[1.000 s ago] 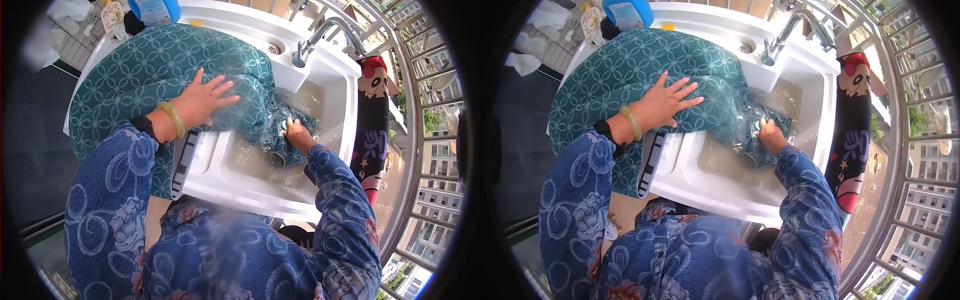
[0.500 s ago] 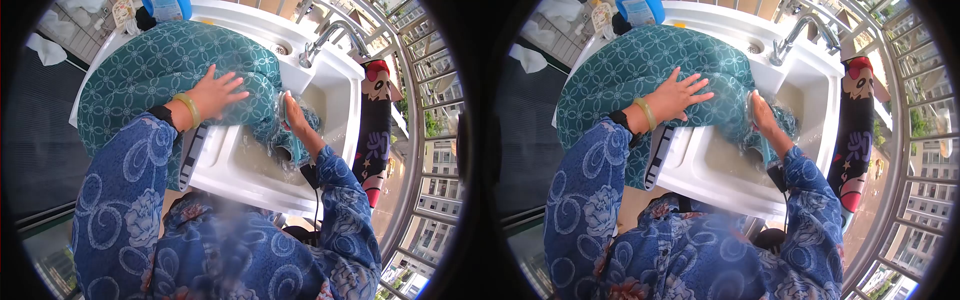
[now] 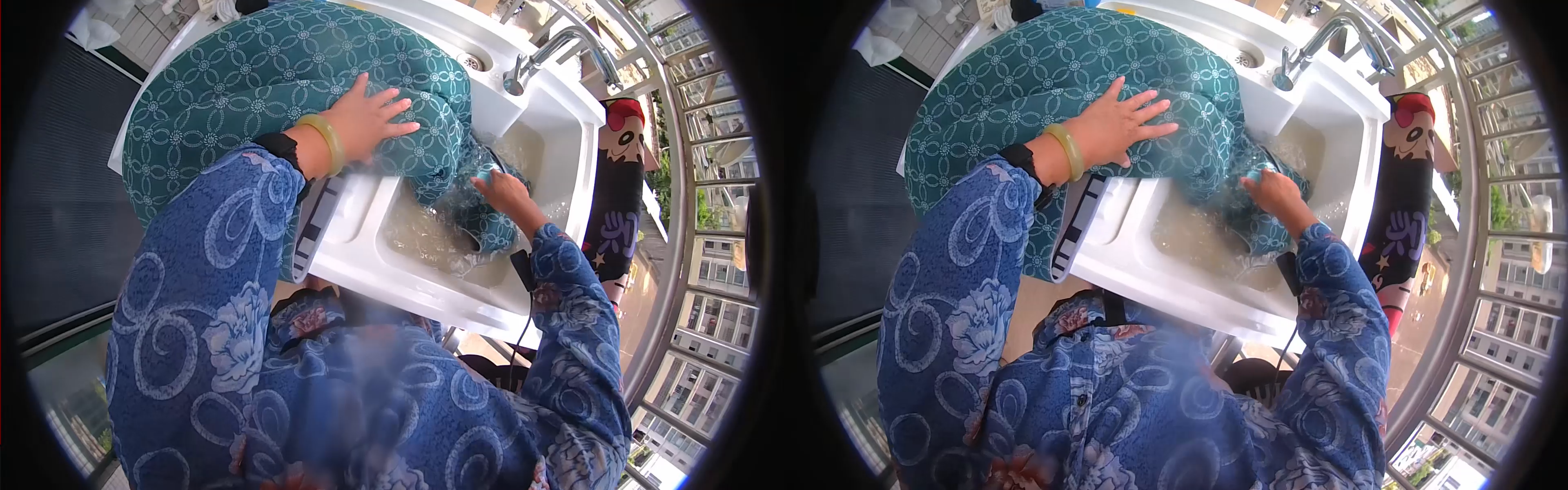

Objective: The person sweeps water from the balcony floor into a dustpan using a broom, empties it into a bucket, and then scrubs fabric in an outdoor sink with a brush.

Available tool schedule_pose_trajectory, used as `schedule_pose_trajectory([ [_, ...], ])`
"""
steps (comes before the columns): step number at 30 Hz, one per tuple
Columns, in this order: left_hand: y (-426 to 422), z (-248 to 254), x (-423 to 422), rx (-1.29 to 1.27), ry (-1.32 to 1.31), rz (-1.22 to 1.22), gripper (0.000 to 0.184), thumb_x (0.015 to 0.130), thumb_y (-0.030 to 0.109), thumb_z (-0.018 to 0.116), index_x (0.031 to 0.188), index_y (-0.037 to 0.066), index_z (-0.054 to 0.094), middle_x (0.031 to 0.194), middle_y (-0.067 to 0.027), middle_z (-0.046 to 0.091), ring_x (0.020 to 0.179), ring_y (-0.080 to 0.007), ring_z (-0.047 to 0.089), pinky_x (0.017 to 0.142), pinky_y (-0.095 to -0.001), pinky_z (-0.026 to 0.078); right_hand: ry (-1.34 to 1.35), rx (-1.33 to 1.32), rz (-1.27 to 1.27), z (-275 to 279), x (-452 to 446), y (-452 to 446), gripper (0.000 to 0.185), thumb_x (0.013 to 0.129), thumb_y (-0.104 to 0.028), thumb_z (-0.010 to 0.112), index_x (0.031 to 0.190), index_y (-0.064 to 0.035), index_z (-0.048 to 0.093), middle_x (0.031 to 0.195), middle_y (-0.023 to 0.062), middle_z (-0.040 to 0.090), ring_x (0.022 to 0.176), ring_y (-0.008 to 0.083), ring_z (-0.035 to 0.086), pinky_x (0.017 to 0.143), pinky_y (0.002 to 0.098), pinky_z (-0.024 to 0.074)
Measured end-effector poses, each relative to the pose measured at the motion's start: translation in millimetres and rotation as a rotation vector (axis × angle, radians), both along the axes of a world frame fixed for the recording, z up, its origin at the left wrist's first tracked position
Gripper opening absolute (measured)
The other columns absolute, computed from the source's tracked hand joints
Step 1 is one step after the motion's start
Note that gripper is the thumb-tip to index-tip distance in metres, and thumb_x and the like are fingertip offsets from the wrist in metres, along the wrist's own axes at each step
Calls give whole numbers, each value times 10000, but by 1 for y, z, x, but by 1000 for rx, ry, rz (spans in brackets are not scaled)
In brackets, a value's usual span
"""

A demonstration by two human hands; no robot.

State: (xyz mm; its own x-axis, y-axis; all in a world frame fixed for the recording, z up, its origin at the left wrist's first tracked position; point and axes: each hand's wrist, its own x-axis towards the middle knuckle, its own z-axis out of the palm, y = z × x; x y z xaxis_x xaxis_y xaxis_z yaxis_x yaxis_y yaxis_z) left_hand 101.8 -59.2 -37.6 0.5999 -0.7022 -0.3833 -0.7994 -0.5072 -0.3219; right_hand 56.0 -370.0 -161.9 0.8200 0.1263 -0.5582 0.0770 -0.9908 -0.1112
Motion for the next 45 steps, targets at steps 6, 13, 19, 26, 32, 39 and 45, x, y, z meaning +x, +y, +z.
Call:
schedule_pose_trajectory([
  [6, 0, 0, 0, -3, 9, 10, 943, 703, 481, 721, 1456, 337, 171, 1518, -29, 207, 1397, -227, 193, 1083, -577, 196, 466, -27, 191, -30, -44, -15, 682, 884, -551, 455, 1171, 64, 523, 1095, 252, 600, 998, 401, 593, 860, 455, 470],
  [13, 1, -1, -1, 2, 2, 8, 945, 701, 485, 719, 1457, 337, 172, 1517, -26, 212, 1393, -224, 202, 1077, -575, 209, 410, 22, 471, -97, -35, -11, 559, 870, -478, 511, 1038, 42, 628, 1084, 230, 612, 992, 378, 598, 849, 451, 465],
  [19, 2, 0, 0, -8, -15, -16, 939, 704, 477, 719, 1457, 325, 178, 1513, -35, 221, 1391, -230, 211, 1067, -576, 223, -138, 488, 120, 26, -32, 9, 556, 849, -451, 570, 1112, 39, 572, 1026, 255, 608, 959, 384, 597, 810, 430, 466],
  [26, 1, 3, 1, -12, 5, 0, 947, 696, 459, 733, 1456, 323, 186, 1514, -40, 220, 1394, -232, 203, 1065, -578, 222, 106, 290, 246, -49, -24, 51, 498, 784, -407, 660, 1022, 28, 610, 976, 244, 614, 937, 374, 596, 789, 413, 468],
  [32, 3, -2, 2, -46, 8, 1, 944, 693, 434, 745, 1452, 331, 194, 1511, -40, 227, 1391, -232, 208, 1068, -577, 221, 182, 410, 368, -40, -3, 23, 390, 757, -319, 690, 1017, -31, 651, 918, 207, 642, 862, 348, 623, 737, 393, 491],
  [39, 4, -3, 1, -48, 6, 6, 952, 687, 445, 743, 1453, 331, 190, 1511, -36, 222, 1389, -230, 211, 1076, -575, 213, 177, 479, 24, -9, 13, 27, 249, 748, -244, 713, 901, -53, 668, 858, 147, 657, 806, 312, 637, 682, 383, 499],
  [45, 4, -2, 0, -61, 23, 5, 949, 687, 446, 739, 1452, 337, 188, 1513, -27, 219, 1393, -230, 202, 1077, -581, 210, -141, 204, 353, -94, 19, 26, 292, 695, -245, 710, 869, -17, 658, 756, 163, 651, 785, 357, 629, 707, 431, 500],
])
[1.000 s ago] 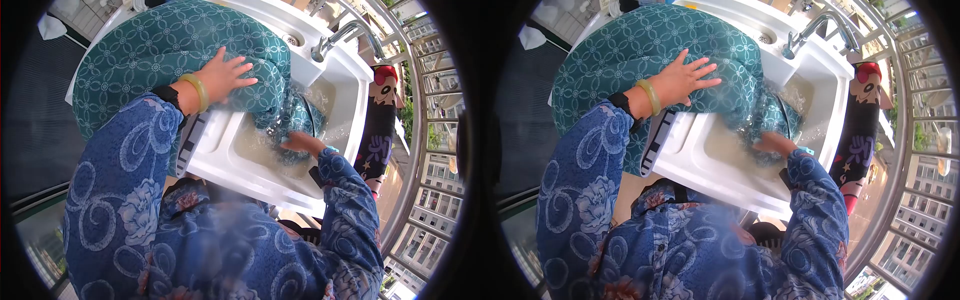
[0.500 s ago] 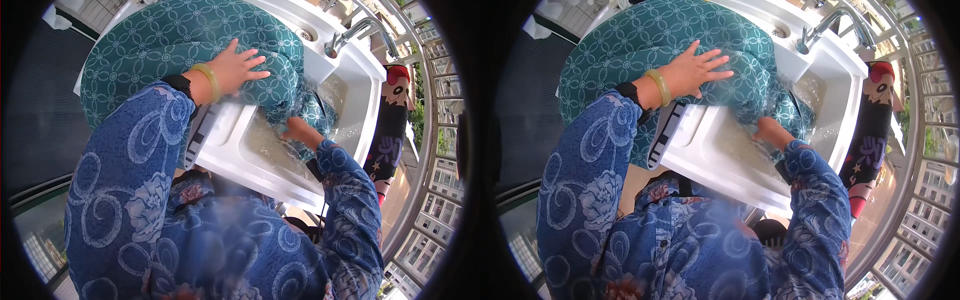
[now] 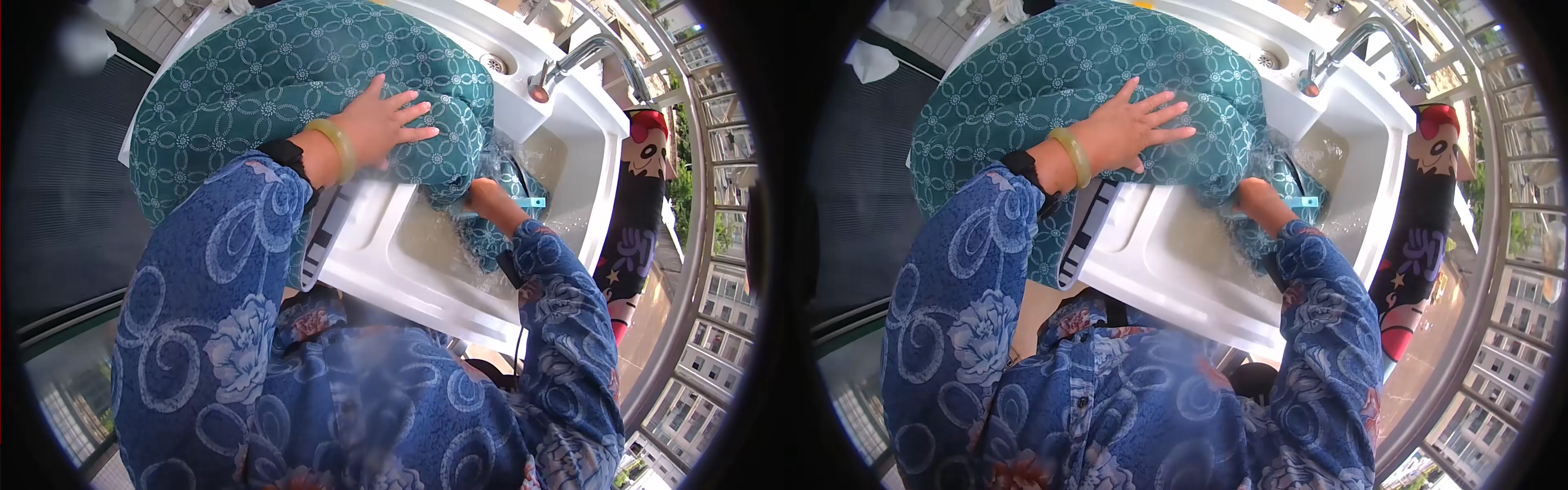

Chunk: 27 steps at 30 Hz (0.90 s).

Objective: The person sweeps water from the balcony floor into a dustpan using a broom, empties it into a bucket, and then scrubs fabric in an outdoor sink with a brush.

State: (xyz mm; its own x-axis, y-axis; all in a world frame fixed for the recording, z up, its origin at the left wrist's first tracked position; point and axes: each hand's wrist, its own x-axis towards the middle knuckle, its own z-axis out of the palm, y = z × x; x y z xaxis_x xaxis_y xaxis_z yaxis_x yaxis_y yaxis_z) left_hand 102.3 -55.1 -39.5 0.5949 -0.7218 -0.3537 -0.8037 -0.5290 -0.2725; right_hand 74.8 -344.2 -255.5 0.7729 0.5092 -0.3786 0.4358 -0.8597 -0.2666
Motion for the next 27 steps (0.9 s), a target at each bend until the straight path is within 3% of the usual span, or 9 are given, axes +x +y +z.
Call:
schedule_pose_trajectory([
  [3, -4, 6, 1, 6, 1, 3, 951, 682, 452, 739, 1451, 338, 190, 1513, -25, 221, 1394, -236, 198, 1077, -585, 209, -169, 108, -13, 33, 31, -47, 286, 768, -286, 672, 835, -9, 655, 654, 160, 627, 675, 321, 639, 614, 404, 512],
  [6, -3, 8, 0, -7, 9, 10, 949, 677, 458, 738, 1448, 336, 199, 1512, -26, 224, 1395, -238, 198, 1076, -590, 207, 279, 321, -864, 57, 65, -72, 432, 891, -424, 546, 836, 2, 595, 564, 112, 539, 528, 173, 584, 423, 320, 450],
  [11, -6, 14, 1, -2, 30, 11, 948, 680, 452, 736, 1449, 333, 196, 1514, -27, 220, 1395, -239, 197, 1072, -595, 212, -332, 299, -835, -9, 86, 8, 507, 912, -480, 454, 953, 15, 552, 784, 261, 628, 760, 399, 641, 652, 450, 507],
  [13, -6, 14, 2, 0, 51, 13, 944, 686, 448, 733, 1451, 332, 192, 1515, -26, 217, 1396, -242, 195, 1072, -597, 211, -166, 175, -884, 26, 68, 21, 557, 924, -511, 376, 986, 14, 549, 901, 290, 629, 911, 465, 595, 782, 498, 473],
  [17, -6, 11, 2, -11, 41, 10, 935, 695, 432, 733, 1452, 327, 194, 1517, -33, 210, 1398, -249, 186, 1074, -596, 203, -33, -187, -484, 20, 77, -32, 583, 939, -502, 312, 943, -7, 617, 950, 245, 644, 933, 362, 632, 787, 453, 493],
  [20, -7, 18, 0, -10, 58, 22, 935, 694, 429, 736, 1452, 323, 199, 1518, -35, 206, 1397, -249, 190, 1073, -594, 204, -328, 1, -533, 18, 70, -43, 664, 944, -515, 274, 863, 44, 624, 812, 229, 652, 755, 338, 659, 698, 426, 514],
  [22, -9, 19, -1, -7, 61, 14, 936, 691, 429, 738, 1451, 322, 203, 1518, -37, 203, 1396, -249, 192, 1074, -594, 203, -6, 293, -732, 27, 95, -28, 713, 946, -523, 252, 823, 79, 615, 715, 235, 626, 651, 344, 641, 640, 430, 510],
  [26, -2, 15, -2, -47, 58, 7, 932, 682, 414, 748, 1445, 316, 223, 1514, -50, 207, 1393, -257, 198, 1066, -612, 200, -127, 204, -613, -17, 90, 13, 614, 966, -439, 225, 1025, 38, 608, 843, 272, 637, 833, 373, 648, 778, 457, 500],
  [27, -2, 15, -1, -62, 53, 5, 930, 679, 407, 752, 1443, 315, 228, 1513, -51, 208, 1393, -260, 198, 1064, -617, 200, -108, 44, -404, -8, 66, 13, 512, 968, -369, 229, 1142, -41, 582, 1003, 229, 639, 1013, 341, 607, 884, 450, 468],
])
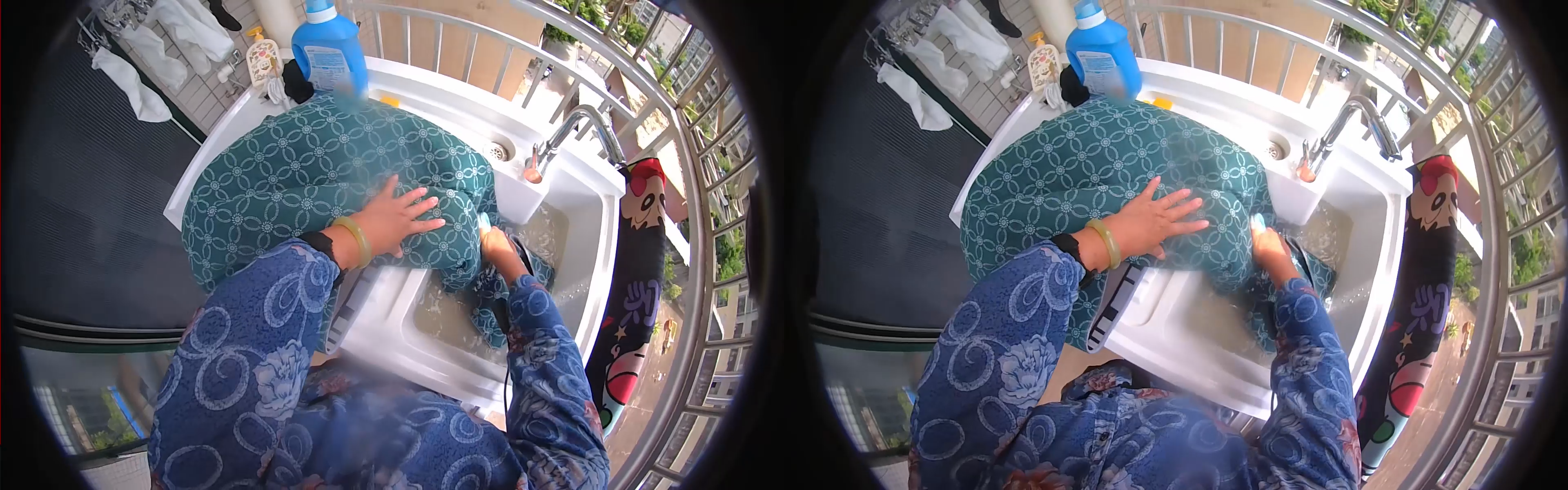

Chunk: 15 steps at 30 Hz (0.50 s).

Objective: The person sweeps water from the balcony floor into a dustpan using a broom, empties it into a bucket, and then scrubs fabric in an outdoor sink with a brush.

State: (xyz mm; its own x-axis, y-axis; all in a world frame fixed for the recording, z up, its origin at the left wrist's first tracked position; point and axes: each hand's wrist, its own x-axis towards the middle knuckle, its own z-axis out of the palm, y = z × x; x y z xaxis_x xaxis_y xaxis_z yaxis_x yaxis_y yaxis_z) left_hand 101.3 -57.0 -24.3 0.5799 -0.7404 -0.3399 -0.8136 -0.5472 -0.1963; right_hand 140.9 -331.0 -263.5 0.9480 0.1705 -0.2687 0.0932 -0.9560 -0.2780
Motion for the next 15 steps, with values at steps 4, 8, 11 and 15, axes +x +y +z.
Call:
schedule_pose_trajectory([
  [4, 4, -4, -1, -71, 17, 5, 932, 660, 341, 782, 1430, 316, 258, 1508, -57, 224, 1389, -268, 212, 1055, -630, 205, 89, -234, -162, 20, -7, -31, 460, 922, -447, 393, 987, -76, 657, 958, 153, 669, 920, 291, 646, 741, 401, 508],
  [8, -1, 17, 3, -6, 32, -33, 982, 621, 302, 809, 1431, 328, 256, 1507, -111, 215, 1393, -298, 196, 1051, -629, 203, 72, -302, -126, 13, -9, -96, 576, 906, -516, 414, 989, -4, 665, 969, 192, 664, 938, 361, 632, 804, 425, 498],
  [11, 0, 38, 1, -11, -113, -79, 1086, 557, 285, 843, 1445, 336, 220, 1512, -176, 164, 1397, -353, 158, 1031, -654, 200, 177, -45, -154, 46, -20, -97, 603, 856, -540, 478, 986, 24, 646, 942, 231, 661, 880, 377, 646, 758, 465, 487],
  [15, 9, 90, 39, 85, -101, 246, 1111, 631, 269, 808, 1472, 319, 84, 1527, -166, 112, 1400, -378, 120, 1041, -657, 163, 526, 342, -442, 147, -50, -48, 644, 802, -621, 550, 1228, -140, 592, 1165, 175, 612, 1107, 257, 587, 928, 397, 448],
])
